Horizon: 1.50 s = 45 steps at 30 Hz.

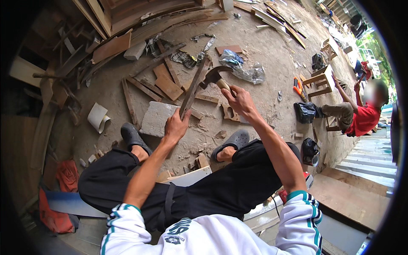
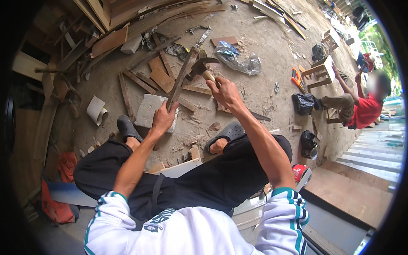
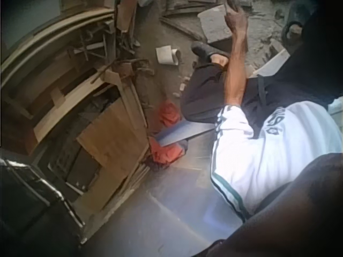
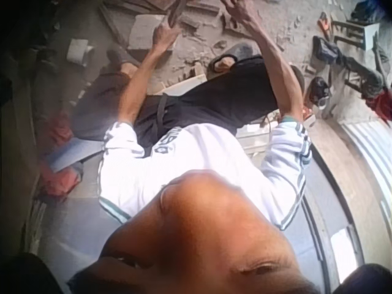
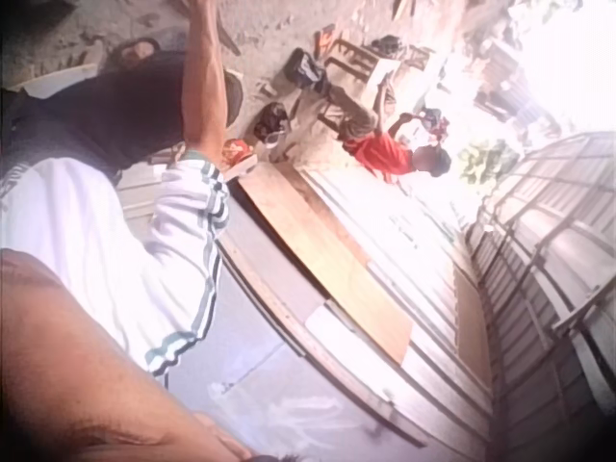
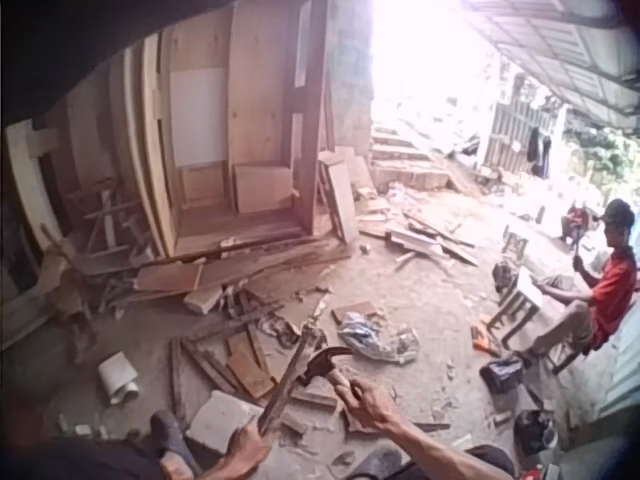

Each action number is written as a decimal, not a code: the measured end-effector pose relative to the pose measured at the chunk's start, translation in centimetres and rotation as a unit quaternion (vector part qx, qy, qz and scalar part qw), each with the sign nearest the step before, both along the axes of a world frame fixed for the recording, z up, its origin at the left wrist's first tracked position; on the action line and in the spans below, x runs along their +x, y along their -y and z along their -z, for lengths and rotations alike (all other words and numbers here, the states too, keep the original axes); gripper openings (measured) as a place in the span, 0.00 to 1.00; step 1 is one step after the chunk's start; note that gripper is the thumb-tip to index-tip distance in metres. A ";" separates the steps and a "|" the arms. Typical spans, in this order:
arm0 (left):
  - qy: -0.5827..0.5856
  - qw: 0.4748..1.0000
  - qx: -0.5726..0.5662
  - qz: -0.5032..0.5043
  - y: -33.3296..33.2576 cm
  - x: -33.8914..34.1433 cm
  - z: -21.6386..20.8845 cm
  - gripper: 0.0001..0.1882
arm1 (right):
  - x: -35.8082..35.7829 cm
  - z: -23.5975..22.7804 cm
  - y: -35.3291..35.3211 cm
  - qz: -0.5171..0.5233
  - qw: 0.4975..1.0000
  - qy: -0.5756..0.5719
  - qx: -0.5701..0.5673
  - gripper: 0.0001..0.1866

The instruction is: The person sits on the floor and uses a hammer and chisel to break a rectangular concrete block. They repeatedly position the chisel on the block and strike it with the hammer, causing pieces to break off.

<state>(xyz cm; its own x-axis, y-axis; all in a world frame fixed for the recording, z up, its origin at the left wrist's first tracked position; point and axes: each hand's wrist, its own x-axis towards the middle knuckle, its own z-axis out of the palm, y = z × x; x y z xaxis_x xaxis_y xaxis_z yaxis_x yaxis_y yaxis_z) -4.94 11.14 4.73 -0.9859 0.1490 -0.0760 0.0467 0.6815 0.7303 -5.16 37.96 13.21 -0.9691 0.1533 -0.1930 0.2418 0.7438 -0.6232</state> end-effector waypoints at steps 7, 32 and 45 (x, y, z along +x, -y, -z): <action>0.028 0.994 0.061 -0.089 1.2 -3.3 -1.9 0.32 | 0.4 -1.4 0.6 -0.091 0.982 -0.058 0.153 0.17; 0.212 0.933 0.261 0.128 -9.3 -6.0 -6.9 0.11 | 6.5 -1.9 -4.9 -0.206 0.958 -0.045 0.195 0.13; 0.310 0.935 0.125 0.117 -26.9 -5.9 7.1 0.12 | 13.1 -3.0 -10.1 -0.109 0.929 0.293 0.198 0.11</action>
